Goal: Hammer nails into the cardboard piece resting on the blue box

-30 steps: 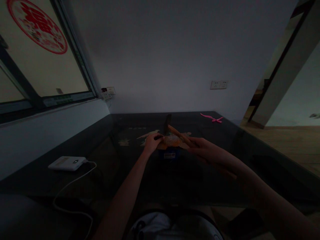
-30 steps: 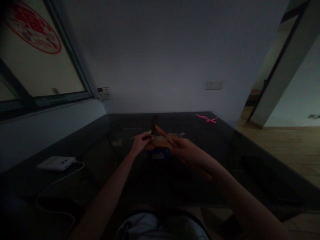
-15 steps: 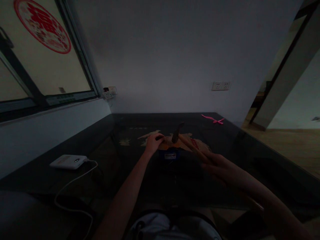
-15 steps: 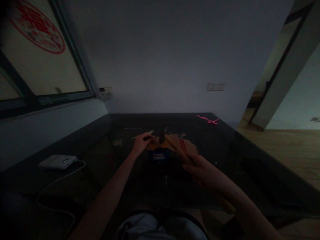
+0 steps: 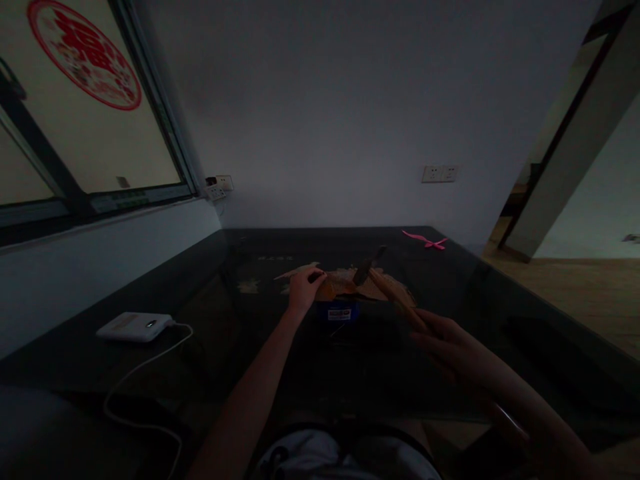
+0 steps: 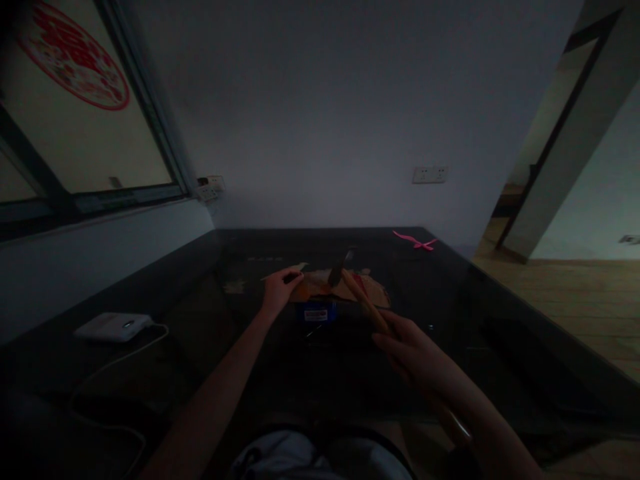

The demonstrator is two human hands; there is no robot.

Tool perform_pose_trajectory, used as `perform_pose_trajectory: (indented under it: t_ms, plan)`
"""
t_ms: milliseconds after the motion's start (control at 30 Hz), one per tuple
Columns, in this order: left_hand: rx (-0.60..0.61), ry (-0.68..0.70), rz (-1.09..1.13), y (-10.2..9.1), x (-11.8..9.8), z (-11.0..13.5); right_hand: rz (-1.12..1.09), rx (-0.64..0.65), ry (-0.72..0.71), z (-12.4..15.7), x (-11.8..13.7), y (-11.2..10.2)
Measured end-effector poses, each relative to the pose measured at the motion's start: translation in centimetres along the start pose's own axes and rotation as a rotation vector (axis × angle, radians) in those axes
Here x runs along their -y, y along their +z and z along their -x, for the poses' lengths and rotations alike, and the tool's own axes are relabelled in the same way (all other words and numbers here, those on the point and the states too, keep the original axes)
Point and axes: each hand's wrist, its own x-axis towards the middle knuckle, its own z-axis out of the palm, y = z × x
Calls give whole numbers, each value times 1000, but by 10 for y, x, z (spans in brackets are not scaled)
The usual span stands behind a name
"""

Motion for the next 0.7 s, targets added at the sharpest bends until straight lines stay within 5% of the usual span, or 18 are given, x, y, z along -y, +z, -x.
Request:
perform_pose_trajectory:
  t_ms: [333, 700]
  plan:
    - [-21, 20, -95, 4, -6, 3, -24, 19, -10, -3, 1, 5]
    - [62, -56, 53, 2, 3, -4, -54, 37, 50, 1, 6, 8]
